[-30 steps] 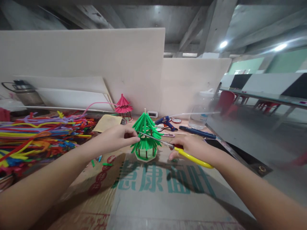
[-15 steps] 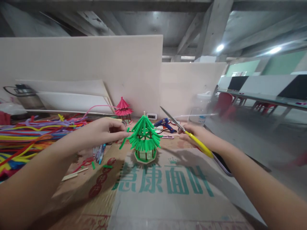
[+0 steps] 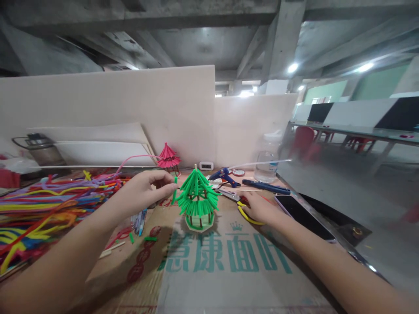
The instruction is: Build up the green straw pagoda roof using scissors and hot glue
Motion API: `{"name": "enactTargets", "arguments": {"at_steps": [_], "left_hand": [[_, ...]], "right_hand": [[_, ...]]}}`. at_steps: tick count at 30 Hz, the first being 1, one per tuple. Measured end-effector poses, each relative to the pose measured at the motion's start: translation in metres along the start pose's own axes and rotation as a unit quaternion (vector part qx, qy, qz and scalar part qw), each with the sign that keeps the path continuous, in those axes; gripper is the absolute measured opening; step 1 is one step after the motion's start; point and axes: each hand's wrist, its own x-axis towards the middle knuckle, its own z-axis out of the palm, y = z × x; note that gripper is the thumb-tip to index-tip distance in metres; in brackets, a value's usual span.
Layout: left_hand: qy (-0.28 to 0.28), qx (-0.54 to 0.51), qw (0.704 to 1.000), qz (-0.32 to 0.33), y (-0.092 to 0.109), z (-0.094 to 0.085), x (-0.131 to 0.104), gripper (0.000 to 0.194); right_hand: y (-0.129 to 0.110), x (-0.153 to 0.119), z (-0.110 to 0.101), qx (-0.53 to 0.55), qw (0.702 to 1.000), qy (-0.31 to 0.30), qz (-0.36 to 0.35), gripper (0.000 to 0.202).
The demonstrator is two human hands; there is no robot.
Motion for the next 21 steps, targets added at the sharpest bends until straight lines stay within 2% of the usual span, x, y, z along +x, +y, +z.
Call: {"name": "enactTargets", "arguments": {"at_steps": [3, 5, 8, 10, 12, 13, 15, 18, 21], "left_hand": [[0.015, 0.001, 1.0, 0.019, 0.006, 0.001, 0.0, 0.028], [0.021, -0.004, 0.999, 0.027, 0.012, 0.002, 0.0, 0.027], [0.016, -0.03, 0.999, 0.011, 0.021, 0.002, 0.001, 0.027], [0.017, -0.063, 0.998, -0.001, 0.028, 0.001, 0.002, 0.026], [0.035, -0.094, 0.995, 0.015, 0.037, 0.0, 0.002, 0.027], [0.048, -0.105, 0.993, 0.032, 0.042, 0.0, 0.003, 0.028], [0.068, -0.135, 0.986, 0.064, 0.05, 0.0, 0.007, 0.029], [0.079, -0.2, 0.972, 0.09, 0.057, 0.001, 0.015, 0.031], [0.084, -0.258, 0.958, 0.094, 0.061, 0.003, 0.025, 0.032]], "right_hand": [[-0.003, -0.001, -0.003, -0.01, 1.0, -0.006, -0.018, 0.042], [-0.003, 0.0, -0.012, -0.014, 1.0, -0.008, -0.02, 0.042], [-0.006, 0.004, -0.04, -0.009, 1.0, -0.009, -0.013, 0.036], [-0.017, 0.003, -0.066, 0.002, 1.0, 0.014, -0.014, 0.039], [-0.039, -0.002, -0.091, 0.029, 0.998, 0.036, -0.033, 0.043], [-0.053, -0.007, -0.1, 0.067, 0.995, 0.038, -0.069, 0.044], [-0.084, -0.019, -0.114, 0.122, 0.986, 0.054, -0.103, 0.046], [-0.127, -0.033, -0.119, 0.18, 0.966, 0.127, -0.135, 0.039], [-0.152, -0.033, -0.114, 0.169, 0.952, 0.183, -0.178, 0.032]]}}
